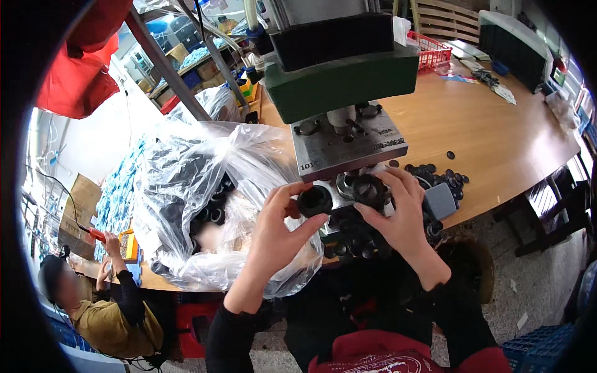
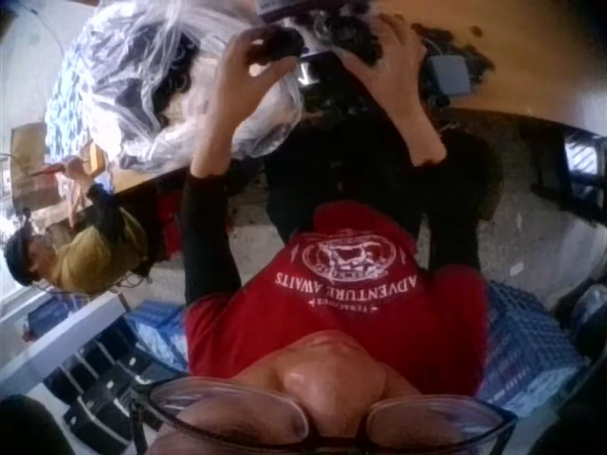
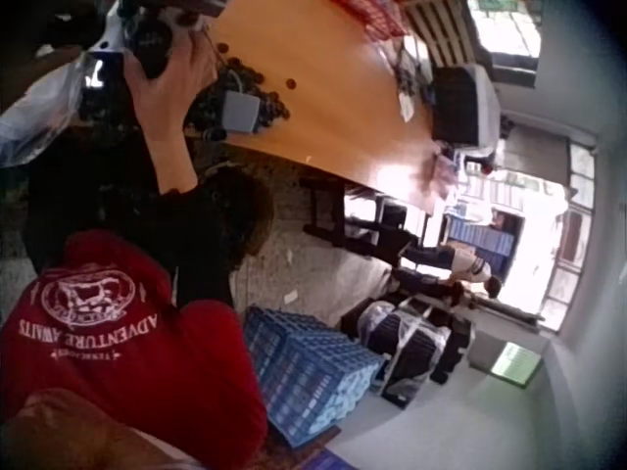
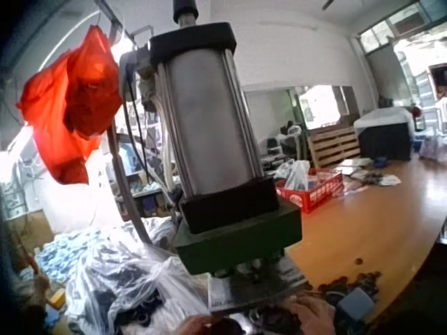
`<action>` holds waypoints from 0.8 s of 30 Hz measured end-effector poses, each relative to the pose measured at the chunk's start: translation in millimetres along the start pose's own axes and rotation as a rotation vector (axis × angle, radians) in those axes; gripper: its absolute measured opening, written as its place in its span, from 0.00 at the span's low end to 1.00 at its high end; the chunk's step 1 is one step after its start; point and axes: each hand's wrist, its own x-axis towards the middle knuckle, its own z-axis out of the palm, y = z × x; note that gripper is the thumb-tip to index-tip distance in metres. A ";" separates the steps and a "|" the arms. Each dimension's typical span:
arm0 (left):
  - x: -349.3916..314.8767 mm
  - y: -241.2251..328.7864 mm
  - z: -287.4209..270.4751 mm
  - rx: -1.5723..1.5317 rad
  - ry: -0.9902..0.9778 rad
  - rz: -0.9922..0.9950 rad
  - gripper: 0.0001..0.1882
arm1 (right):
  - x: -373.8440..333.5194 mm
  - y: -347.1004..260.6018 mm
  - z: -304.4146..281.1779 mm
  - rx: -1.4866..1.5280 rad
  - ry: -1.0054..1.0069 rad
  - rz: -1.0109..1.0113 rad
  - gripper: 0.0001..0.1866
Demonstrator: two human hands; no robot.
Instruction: The person operates a manual press machine to process small black rubber rings. They repeatedly pick up a ring from a plastic bag, place it into the machine's die, press the lever to stamp or cut the ring, and then remove the processed item. The person works continuously, handling the items one at a time.
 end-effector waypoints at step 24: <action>50.8 -4.6 64.3 0.277 0.090 0.103 0.25 | -100.9 118.5 -75.6 -0.368 -0.137 0.243 0.30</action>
